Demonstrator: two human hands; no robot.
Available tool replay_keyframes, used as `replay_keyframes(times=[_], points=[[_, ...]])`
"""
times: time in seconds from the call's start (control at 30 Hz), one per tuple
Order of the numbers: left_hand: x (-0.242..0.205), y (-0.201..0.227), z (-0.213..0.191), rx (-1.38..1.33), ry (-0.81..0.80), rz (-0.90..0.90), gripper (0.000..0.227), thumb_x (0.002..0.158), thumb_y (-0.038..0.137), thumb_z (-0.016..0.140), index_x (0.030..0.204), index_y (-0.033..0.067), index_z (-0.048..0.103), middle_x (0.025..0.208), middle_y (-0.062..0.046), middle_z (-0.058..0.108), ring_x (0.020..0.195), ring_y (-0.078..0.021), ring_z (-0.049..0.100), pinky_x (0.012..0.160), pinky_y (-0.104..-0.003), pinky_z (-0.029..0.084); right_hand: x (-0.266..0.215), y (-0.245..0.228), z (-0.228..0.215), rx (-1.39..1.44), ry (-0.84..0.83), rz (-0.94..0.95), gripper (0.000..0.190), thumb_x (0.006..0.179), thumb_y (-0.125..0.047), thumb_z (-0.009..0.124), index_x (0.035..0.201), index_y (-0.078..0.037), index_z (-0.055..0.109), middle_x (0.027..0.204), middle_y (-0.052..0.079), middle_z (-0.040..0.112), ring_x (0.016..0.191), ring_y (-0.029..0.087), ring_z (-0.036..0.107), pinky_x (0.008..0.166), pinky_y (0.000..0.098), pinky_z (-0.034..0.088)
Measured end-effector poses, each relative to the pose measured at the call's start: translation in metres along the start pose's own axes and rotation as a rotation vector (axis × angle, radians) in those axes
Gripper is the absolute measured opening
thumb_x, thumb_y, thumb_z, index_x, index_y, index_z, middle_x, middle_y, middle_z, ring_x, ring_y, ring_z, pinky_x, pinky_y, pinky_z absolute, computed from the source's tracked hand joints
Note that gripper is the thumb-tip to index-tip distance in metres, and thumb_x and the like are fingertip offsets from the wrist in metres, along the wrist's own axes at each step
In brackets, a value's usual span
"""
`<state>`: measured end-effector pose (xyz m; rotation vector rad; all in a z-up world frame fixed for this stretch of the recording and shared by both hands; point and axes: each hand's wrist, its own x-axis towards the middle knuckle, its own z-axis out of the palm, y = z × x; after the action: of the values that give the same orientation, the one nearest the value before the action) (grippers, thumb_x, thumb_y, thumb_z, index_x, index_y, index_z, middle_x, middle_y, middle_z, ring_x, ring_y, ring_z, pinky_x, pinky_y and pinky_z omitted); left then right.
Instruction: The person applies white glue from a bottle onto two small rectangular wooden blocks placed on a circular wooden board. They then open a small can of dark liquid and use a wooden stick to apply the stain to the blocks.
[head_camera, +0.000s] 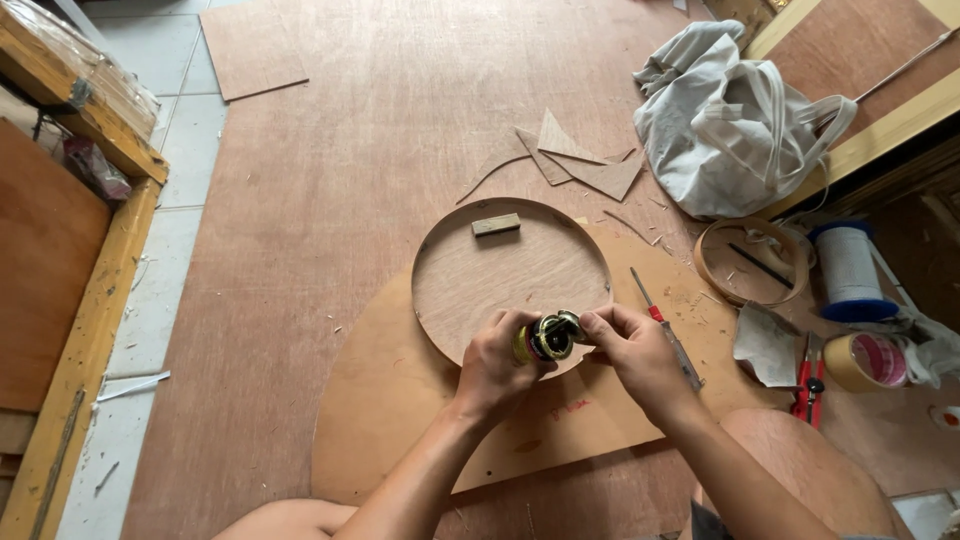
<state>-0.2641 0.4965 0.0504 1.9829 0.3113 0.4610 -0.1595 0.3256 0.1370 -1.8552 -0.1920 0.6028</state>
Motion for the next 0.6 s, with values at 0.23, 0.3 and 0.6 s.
replay_keyframes(times=[0.23,0.3,0.6], points=[[0.003,-0.008,0.009,0.060,0.106,-0.016,0.066,0.070,0.014,0.102,0.130,0.0186,0.074,0.123,-0.011,0.075,0.113,-0.0439,0.080,0.096,-0.061,0.067,0.003,0.001,-0.002,-0.396,0.039,-0.105,0.023,0.105,-0.044,0.079,0.112,-0.024,0.089,0.110,0.002,0.090,0.117,0.022,0.083,0.101,0.0423,0.064],[0.004,-0.010,0.008,0.059,0.117,-0.018,0.066,0.070,0.012,0.102,0.130,0.0162,0.075,0.121,-0.013,0.075,0.111,-0.0435,0.080,0.096,-0.060,0.067,0.002,0.002,0.002,-0.479,0.075,-0.176,0.021,0.104,-0.044,0.079,0.112,-0.027,0.089,0.105,0.001,0.089,0.113,0.020,0.083,0.100,0.0398,0.063],[0.004,-0.012,0.013,0.050,0.157,-0.006,0.062,0.072,0.013,0.099,0.129,0.0190,0.076,0.117,-0.011,0.075,0.110,-0.0403,0.080,0.093,-0.056,0.067,0.008,0.019,0.018,-0.477,0.035,-0.467,0.014,0.103,-0.027,0.080,0.105,-0.016,0.088,0.088,0.013,0.082,0.085,0.030,0.082,0.074,0.0421,0.068]])
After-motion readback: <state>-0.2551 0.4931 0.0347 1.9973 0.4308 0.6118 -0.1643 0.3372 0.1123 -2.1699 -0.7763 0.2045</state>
